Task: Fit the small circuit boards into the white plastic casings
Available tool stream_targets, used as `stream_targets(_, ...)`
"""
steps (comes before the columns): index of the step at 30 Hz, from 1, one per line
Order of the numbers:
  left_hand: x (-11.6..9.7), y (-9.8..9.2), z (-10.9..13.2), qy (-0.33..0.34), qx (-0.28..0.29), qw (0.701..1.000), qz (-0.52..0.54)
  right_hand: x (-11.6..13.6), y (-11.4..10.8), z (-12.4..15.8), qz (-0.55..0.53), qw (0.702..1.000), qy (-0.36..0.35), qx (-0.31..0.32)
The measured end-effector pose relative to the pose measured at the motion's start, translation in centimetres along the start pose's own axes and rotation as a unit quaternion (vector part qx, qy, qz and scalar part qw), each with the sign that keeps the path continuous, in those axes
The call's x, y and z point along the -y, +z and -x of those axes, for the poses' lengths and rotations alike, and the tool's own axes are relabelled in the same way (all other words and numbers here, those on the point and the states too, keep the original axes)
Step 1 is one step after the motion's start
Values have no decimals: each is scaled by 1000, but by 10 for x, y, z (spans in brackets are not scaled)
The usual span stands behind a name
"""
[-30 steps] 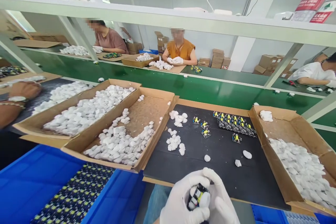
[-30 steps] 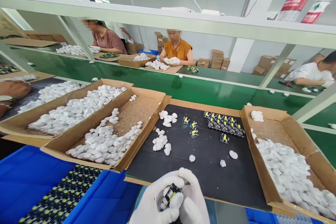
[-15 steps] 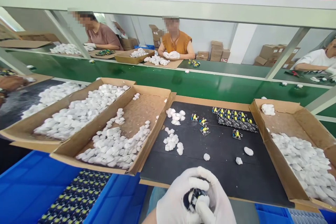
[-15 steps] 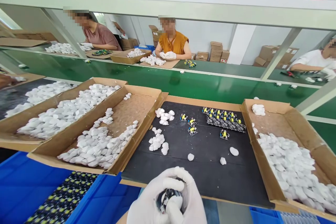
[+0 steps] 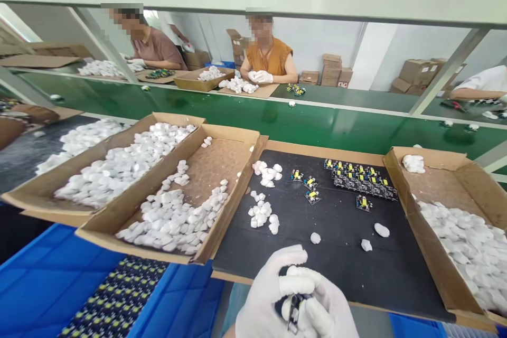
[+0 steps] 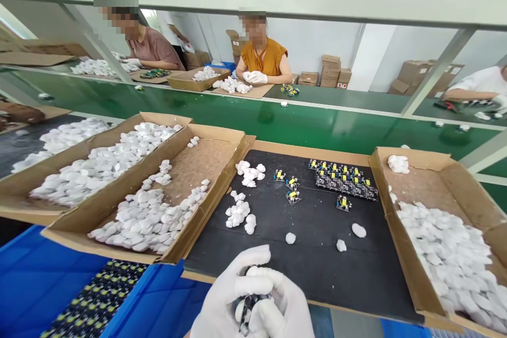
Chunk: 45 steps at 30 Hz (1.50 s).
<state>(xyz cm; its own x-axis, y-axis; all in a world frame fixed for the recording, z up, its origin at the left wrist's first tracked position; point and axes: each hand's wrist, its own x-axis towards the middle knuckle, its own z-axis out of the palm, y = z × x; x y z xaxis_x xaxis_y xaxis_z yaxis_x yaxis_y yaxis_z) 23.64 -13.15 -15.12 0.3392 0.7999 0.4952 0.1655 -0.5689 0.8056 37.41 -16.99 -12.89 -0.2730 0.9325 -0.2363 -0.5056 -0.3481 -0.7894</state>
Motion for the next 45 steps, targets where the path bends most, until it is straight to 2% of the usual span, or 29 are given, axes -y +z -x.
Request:
stream_targets(6,-3,-2,-12,93,-3,994,-64,-12,2,-1,-1,997,-50,-63)
stream_targets(11,1,-8,-14,156,10,978,-135,-11,2,-2,-2,997,-50,-58)
stream_targets(16,2,-2,-11,170,-5,979,-116,-17,3,-2,18,995,-80,-52)
stream_targets(21,-1,0,-8,134,7,987,-88,-17,4,3,-16,996,-62,-64)
stream_targets(26,-1,-3,-4,141,17,987,-72,5,12,7,-2,997,-62,42)
stream_targets(28,1,-2,-2,137,23,989,-57,11,14,8,12,996,-68,64)
stream_targets(33,1,1,0,81,39,996,29,3,9,8,45,993,-91,55)
stream_targets(36,-7,-1,-3,14,70,996,48,-1,8,10,-10,992,-102,67)
stream_targets(38,-13,-3,-6,-4,97,994,45,1,8,12,-54,990,-97,85)
stream_targets(41,-15,-6,-9,10,144,989,41,7,9,14,-47,992,-80,84)
stream_targets(45,-1,-8,-10,60,176,979,80,3,6,13,-26,995,-65,72)
